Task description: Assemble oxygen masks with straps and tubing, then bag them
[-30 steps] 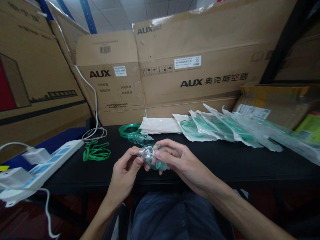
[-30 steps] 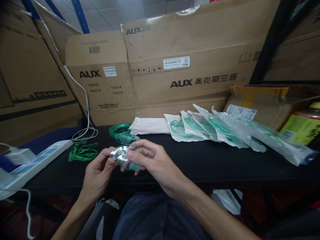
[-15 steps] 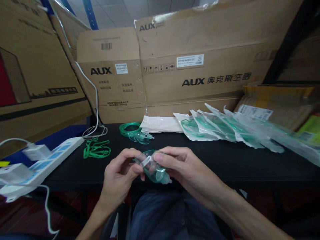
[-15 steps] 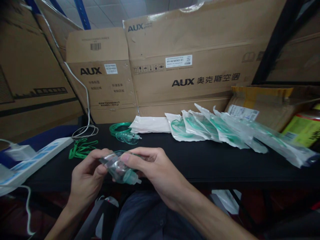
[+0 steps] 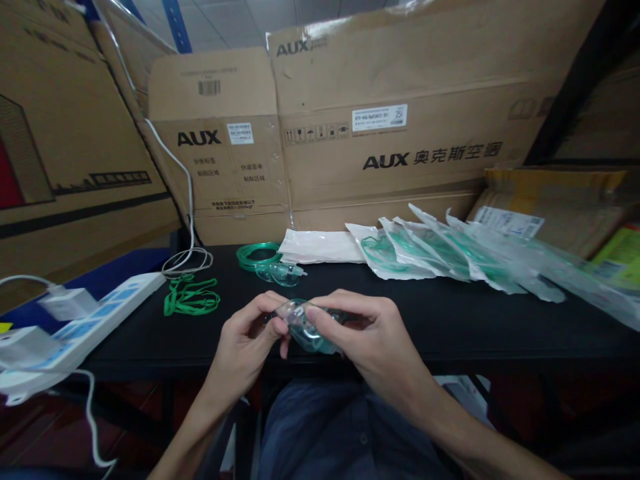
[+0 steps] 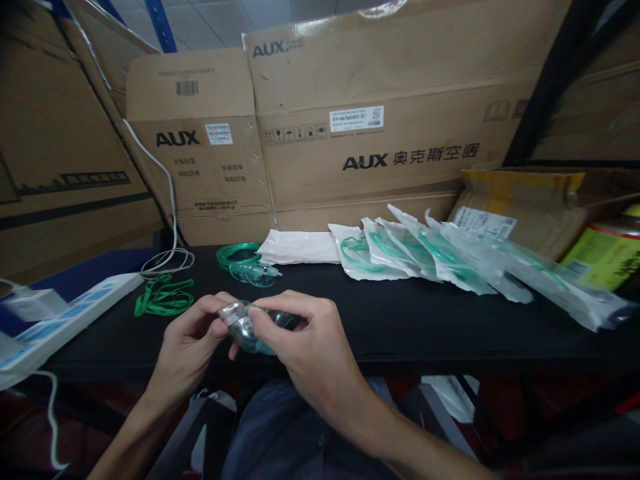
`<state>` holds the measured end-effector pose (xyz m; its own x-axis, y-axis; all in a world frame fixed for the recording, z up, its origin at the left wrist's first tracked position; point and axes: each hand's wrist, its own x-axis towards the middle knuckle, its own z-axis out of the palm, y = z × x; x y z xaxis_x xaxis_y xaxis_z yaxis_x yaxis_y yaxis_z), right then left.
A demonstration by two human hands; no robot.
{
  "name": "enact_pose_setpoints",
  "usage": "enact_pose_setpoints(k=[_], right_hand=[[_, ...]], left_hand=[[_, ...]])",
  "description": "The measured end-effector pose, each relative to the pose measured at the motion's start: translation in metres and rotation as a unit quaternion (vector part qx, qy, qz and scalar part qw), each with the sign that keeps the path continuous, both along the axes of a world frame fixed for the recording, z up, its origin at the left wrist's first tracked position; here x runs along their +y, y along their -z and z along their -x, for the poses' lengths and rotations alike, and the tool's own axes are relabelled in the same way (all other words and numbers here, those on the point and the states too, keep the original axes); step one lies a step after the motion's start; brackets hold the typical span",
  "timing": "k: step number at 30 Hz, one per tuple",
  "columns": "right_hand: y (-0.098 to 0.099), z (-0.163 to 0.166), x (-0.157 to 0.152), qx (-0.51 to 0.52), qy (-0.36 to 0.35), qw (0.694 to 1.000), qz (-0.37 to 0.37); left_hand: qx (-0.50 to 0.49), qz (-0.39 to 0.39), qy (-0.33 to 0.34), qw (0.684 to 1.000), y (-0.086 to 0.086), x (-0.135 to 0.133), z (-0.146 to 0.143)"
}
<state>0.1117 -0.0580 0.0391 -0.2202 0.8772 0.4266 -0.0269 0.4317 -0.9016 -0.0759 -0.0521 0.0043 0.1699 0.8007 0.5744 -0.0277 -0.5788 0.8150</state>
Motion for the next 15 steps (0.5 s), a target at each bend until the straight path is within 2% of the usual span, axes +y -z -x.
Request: enact_pose_setpoints(k=[6, 15], right_hand=[[0.004, -0.001, 0.0, -0.029, 0.003, 0.999, -0.021], [0.001, -0.004, 0.002, -0.014, -0.043, 0.999, -0.005]], left_hand=[[0.03, 0.017, 0.005, 0.999, -0.005, 0.001, 0.005], [0.047, 0.037, -0.005, 0.998, -0.015, -0.003, 0.007]])
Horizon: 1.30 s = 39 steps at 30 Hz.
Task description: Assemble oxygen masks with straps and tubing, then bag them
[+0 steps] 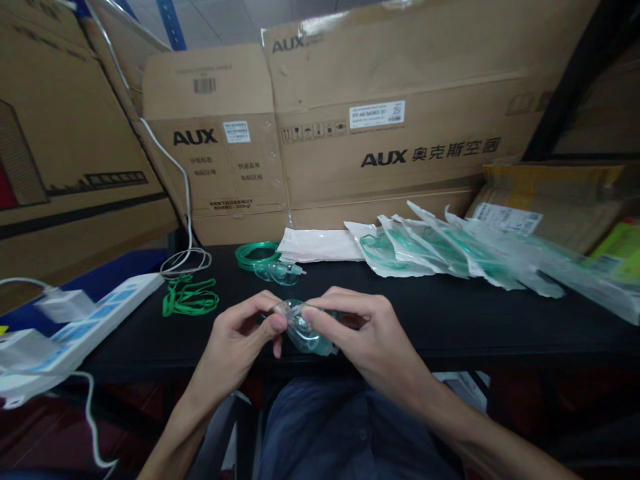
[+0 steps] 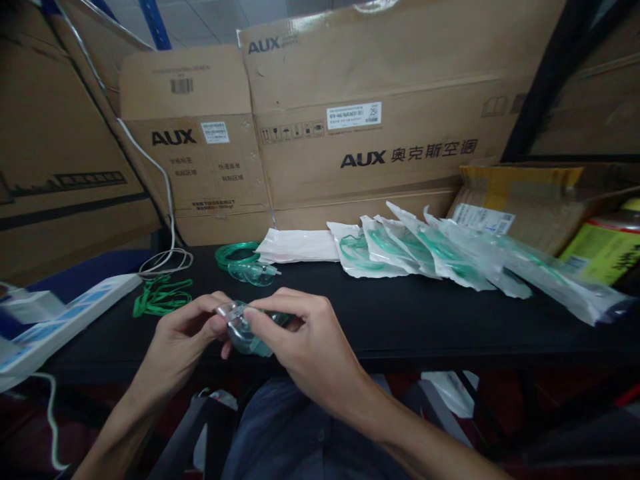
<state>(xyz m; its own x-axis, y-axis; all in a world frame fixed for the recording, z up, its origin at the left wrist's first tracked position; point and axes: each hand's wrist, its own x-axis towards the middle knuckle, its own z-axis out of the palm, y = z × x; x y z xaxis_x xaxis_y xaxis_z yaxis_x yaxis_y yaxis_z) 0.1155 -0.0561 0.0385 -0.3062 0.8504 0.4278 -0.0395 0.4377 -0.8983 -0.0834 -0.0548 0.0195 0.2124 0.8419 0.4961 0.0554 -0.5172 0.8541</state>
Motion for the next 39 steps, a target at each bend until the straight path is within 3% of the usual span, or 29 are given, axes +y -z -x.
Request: enact_pose_setpoints(k=[9, 27, 35, 39], right_hand=[[-0.009, -0.005, -0.002, 0.007, -0.071, 0.997, 0.009], [-0.006, -0.01, 0.008, -0.027, -0.103, 0.994, 0.027], [0.0, -0.011, 0.016, 0.011, -0.174, 0.979, 0.11], [0.009, -0.012, 0.025, 0.061, -0.212, 0.955, 0.199]], left_hand=[[-0.006, 0.024, 0.021, 0.999, -0.001, -0.003, 0.006], [0.085, 0.049, 0.007, 0.995, -0.007, -0.005, 0.011], [0.106, 0.053, -0.007, 0.993, -0.007, -0.007, 0.01], [0.112, 0.04, -0.022, 0.993, -0.008, -0.004, 0.004]])
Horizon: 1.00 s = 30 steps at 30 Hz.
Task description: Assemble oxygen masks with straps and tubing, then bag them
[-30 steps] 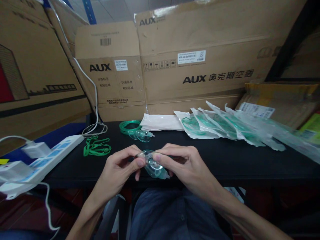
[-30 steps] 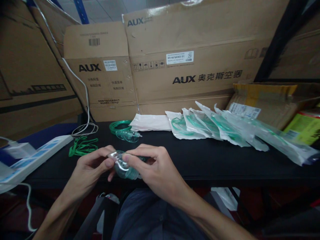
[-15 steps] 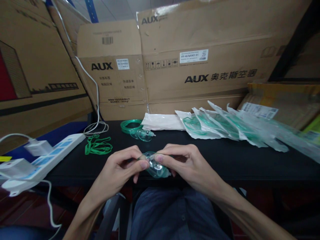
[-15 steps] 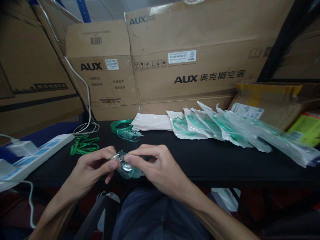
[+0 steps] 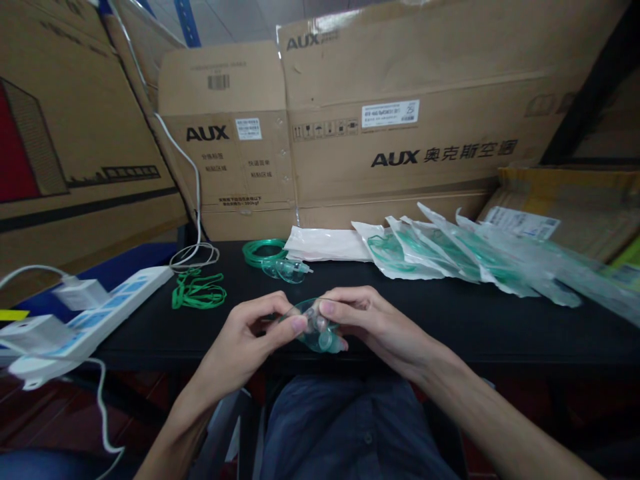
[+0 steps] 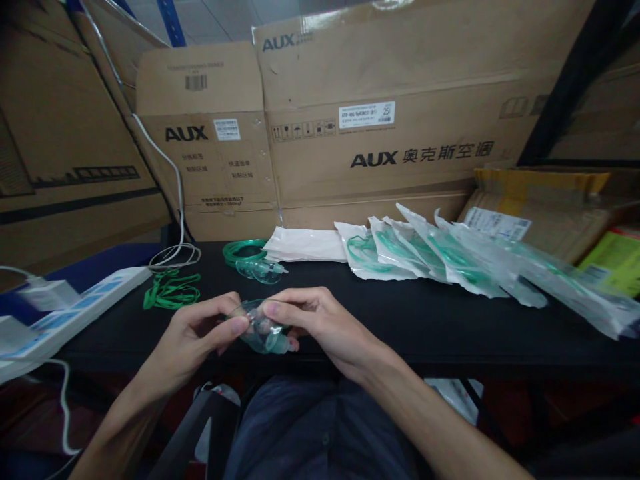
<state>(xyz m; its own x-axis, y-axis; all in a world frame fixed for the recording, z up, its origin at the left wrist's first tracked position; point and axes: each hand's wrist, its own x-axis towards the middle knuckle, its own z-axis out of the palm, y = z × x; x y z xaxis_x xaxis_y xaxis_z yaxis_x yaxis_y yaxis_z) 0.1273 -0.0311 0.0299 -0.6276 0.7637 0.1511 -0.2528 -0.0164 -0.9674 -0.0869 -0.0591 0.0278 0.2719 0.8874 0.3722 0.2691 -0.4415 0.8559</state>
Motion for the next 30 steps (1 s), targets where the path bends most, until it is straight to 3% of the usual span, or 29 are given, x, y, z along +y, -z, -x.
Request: enact_pose_setpoints(k=[4, 7, 9, 12, 14, 16, 19, 30], right_hand=[[0.006, 0.002, 0.005, 0.021, -0.01, 0.997, 0.078], [0.005, 0.006, 0.003, -0.005, 0.043, 0.998, 0.05], [0.004, 0.01, 0.001, -0.04, 0.131, 0.989, -0.047], [0.006, 0.016, -0.004, -0.095, 0.262, 0.924, -0.263], [0.009, 0.019, -0.008, -0.131, 0.295, 0.871, -0.371], [0.013, 0.023, -0.011, -0.154, 0.3, 0.839, -0.427], [0.018, 0.027, -0.013, -0.151, 0.312, 0.823, -0.45], [0.013, 0.026, -0.014, -0.113, 0.303, 0.833, -0.449]], left_hand=[[-0.001, 0.023, -0.004, 1.0, 0.003, 0.003, -0.002], [-0.013, 0.055, -0.037, 0.998, 0.008, 0.005, -0.003], [-0.027, 0.077, -0.068, 0.994, 0.011, 0.006, -0.005], [-0.049, 0.093, -0.103, 0.989, 0.015, 0.009, -0.009], [-0.059, 0.101, -0.114, 0.987, 0.016, 0.009, -0.012], [-0.069, 0.108, -0.114, 0.985, 0.016, 0.009, -0.014], [-0.082, 0.106, -0.109, 0.985, 0.016, 0.007, -0.015], [-0.099, 0.116, -0.122, 0.981, 0.013, 0.002, -0.015]])
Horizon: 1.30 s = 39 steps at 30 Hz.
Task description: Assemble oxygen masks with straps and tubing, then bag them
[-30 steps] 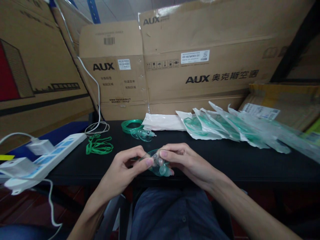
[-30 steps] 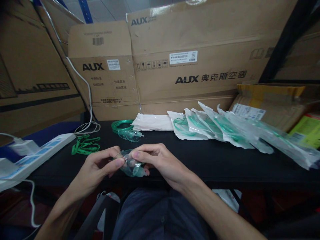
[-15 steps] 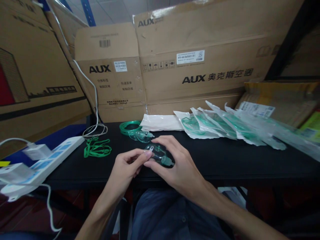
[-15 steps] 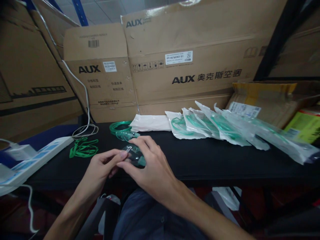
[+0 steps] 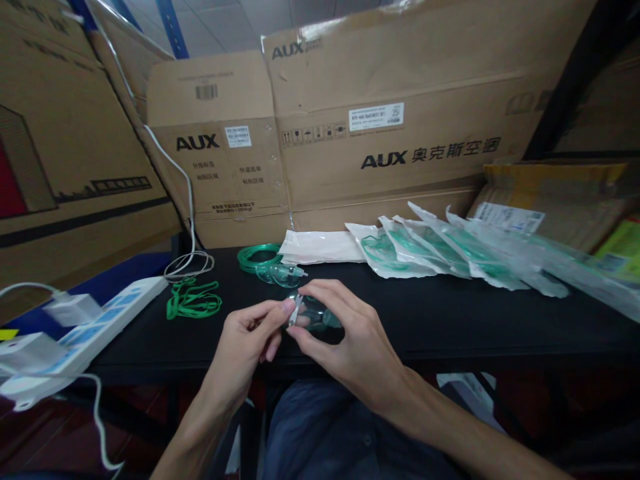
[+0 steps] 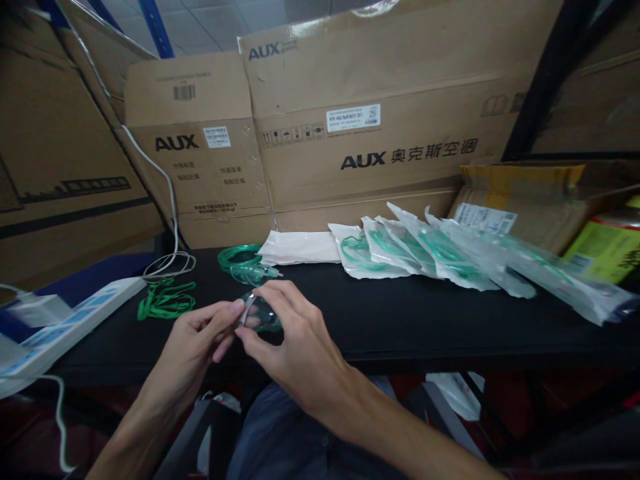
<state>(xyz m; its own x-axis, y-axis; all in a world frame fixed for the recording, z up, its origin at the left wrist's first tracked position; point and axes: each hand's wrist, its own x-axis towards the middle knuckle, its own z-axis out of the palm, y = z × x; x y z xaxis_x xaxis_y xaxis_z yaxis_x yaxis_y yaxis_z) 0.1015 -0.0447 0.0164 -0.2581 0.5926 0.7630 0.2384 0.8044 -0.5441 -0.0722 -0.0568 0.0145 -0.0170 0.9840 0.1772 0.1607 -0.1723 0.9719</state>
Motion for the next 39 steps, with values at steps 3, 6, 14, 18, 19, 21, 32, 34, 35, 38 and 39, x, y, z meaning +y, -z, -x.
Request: enact_pose_setpoints(k=[3, 6, 14, 18, 19, 21, 32, 34, 35, 38, 39], right_hand=[[0.001, 0.0, -0.001, 0.0, -0.001, 1.0, 0.0], [0.002, 0.001, 0.0, -0.008, 0.015, 1.0, 0.007], [-0.002, -0.003, 0.004, 0.01, -0.009, 1.0, 0.025], [-0.003, -0.004, 0.004, 0.026, -0.024, 0.999, 0.021], [-0.003, -0.004, 0.005, 0.027, -0.026, 0.999, 0.022], [-0.002, -0.005, 0.006, 0.029, -0.031, 0.999, 0.025], [0.003, -0.011, 0.018, 0.041, -0.107, 0.992, 0.053], [0.003, -0.013, 0.021, 0.058, -0.134, 0.986, 0.078], [0.003, -0.014, 0.022, 0.067, -0.152, 0.982, 0.091], [0.002, -0.015, 0.025, 0.088, -0.203, 0.966, 0.132], [0.001, -0.015, 0.025, 0.092, -0.218, 0.961, 0.144]], left_hand=[[0.006, -0.003, -0.003, 1.0, 0.0, 0.0, 0.001], [0.009, -0.006, -0.004, 1.0, 0.0, 0.0, 0.001], [0.011, 0.012, 0.024, 1.0, -0.002, 0.0, 0.001], [0.035, 0.009, 0.046, 0.998, -0.006, -0.001, 0.002], [0.041, -0.001, 0.042, 0.998, -0.007, -0.001, 0.002], [0.049, -0.027, 0.03, 0.998, -0.008, -0.002, 0.002], [0.07, -0.079, 0.023, 0.994, -0.01, -0.009, -0.002], [0.088, -0.101, -0.011, 0.991, -0.011, -0.01, -0.001], [0.092, -0.124, -0.039, 0.987, -0.012, -0.01, 0.0], [0.112, -0.206, -0.102, 0.967, -0.013, -0.008, 0.002], [0.129, -0.229, -0.104, 0.959, -0.013, -0.007, 0.002]])
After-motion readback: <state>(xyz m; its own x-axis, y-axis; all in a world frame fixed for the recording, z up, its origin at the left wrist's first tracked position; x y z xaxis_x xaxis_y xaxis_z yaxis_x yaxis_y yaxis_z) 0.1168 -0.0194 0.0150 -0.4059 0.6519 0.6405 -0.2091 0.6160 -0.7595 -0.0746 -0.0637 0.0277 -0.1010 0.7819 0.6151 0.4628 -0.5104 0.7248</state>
